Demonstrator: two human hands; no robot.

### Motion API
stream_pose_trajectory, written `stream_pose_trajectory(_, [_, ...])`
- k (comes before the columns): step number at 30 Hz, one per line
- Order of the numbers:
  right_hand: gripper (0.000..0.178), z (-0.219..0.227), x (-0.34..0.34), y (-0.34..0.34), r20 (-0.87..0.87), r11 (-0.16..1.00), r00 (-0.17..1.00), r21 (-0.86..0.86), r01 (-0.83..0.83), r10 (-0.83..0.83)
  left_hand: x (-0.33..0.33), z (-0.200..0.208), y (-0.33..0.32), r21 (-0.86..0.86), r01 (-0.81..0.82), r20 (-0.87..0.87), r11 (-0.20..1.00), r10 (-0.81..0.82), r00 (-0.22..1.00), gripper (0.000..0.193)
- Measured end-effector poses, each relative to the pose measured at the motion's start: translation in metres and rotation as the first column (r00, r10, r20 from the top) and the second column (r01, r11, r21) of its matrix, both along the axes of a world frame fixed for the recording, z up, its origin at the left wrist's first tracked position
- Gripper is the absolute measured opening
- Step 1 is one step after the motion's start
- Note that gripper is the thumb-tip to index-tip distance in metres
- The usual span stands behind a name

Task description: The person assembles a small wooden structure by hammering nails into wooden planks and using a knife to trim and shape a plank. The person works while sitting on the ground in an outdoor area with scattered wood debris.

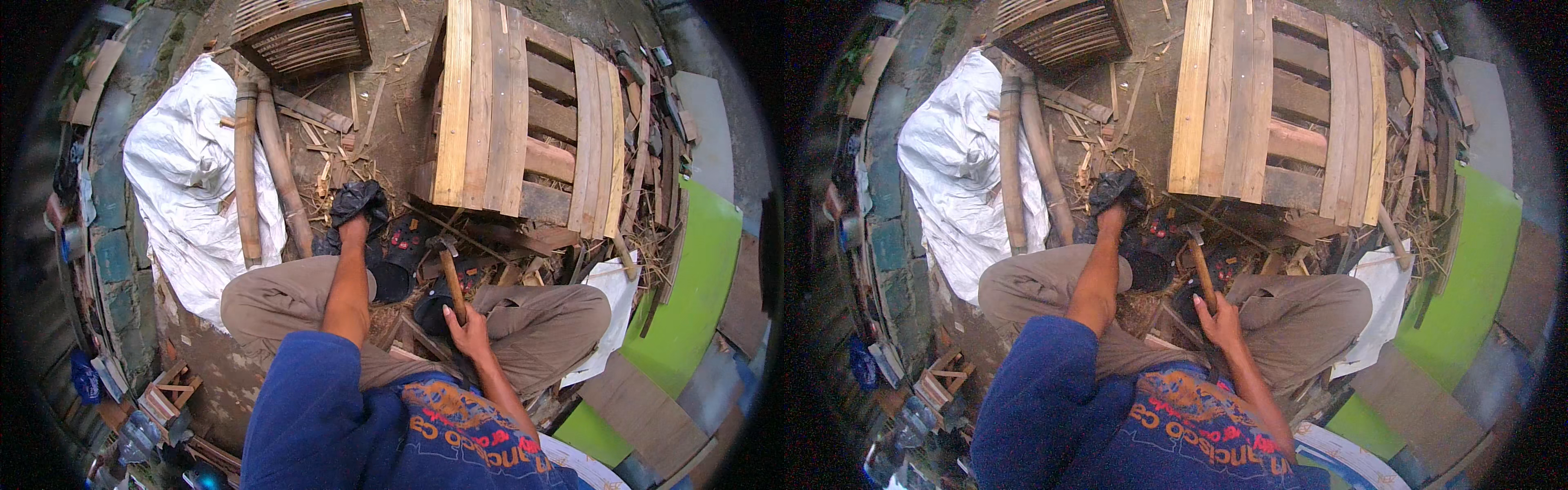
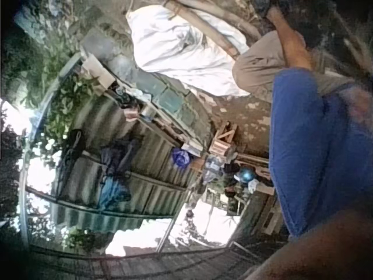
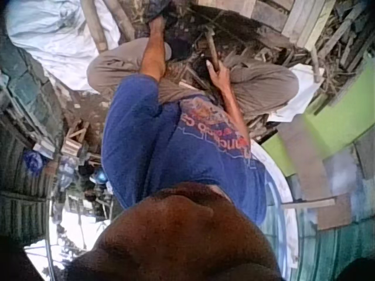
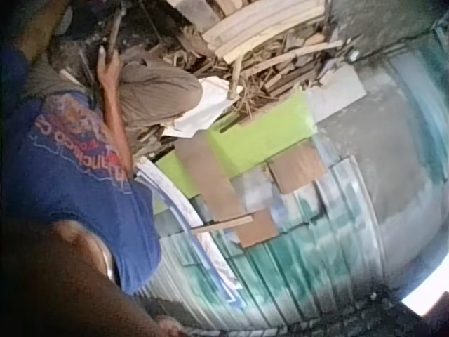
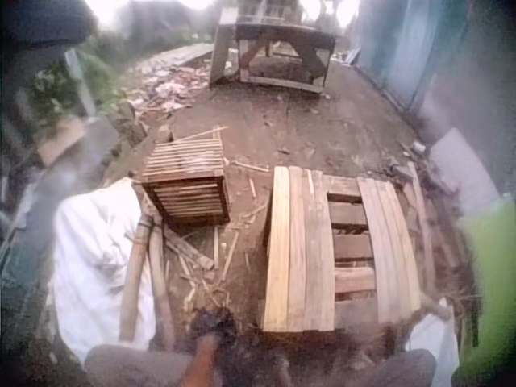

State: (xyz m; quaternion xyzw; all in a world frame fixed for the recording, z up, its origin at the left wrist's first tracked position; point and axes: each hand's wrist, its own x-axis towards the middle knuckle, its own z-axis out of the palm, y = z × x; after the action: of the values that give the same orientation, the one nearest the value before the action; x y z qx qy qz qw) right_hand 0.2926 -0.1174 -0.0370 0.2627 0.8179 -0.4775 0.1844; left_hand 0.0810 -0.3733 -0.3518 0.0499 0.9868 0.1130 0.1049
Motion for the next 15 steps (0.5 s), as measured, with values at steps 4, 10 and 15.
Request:
stream_pose_trajectory(4, [0.031, 0.002, -0.002, -0.003, 0.000, 0.997, 0.999, -0.053, 0.054, -0.054, 0.009, 0.001, 0.002, 0.025, -0.056, 0.113, 0.998, 0.053, 0.992, 0.037])
stream_pose_trajectory(10, [0.035, 0.003, -0.006, -0.006, -0.022, 0.997, 0.998, -0.041, 0.066, -0.067, 0.009, 0.080, 0.016, 0.324, -0.379, 0.397, 0.867, 0.239, 0.886, 0.027])
stream_pose_trajectory(15, [0.036, -0.006, 0.002, -0.005, 0.019, 0.993, 0.995, -0.076, 0.096, -0.094, 0.006, 0.127, 0.010, 0.512, -0.571, 0.537, 0.642, 0.280, 0.796, 0.024])
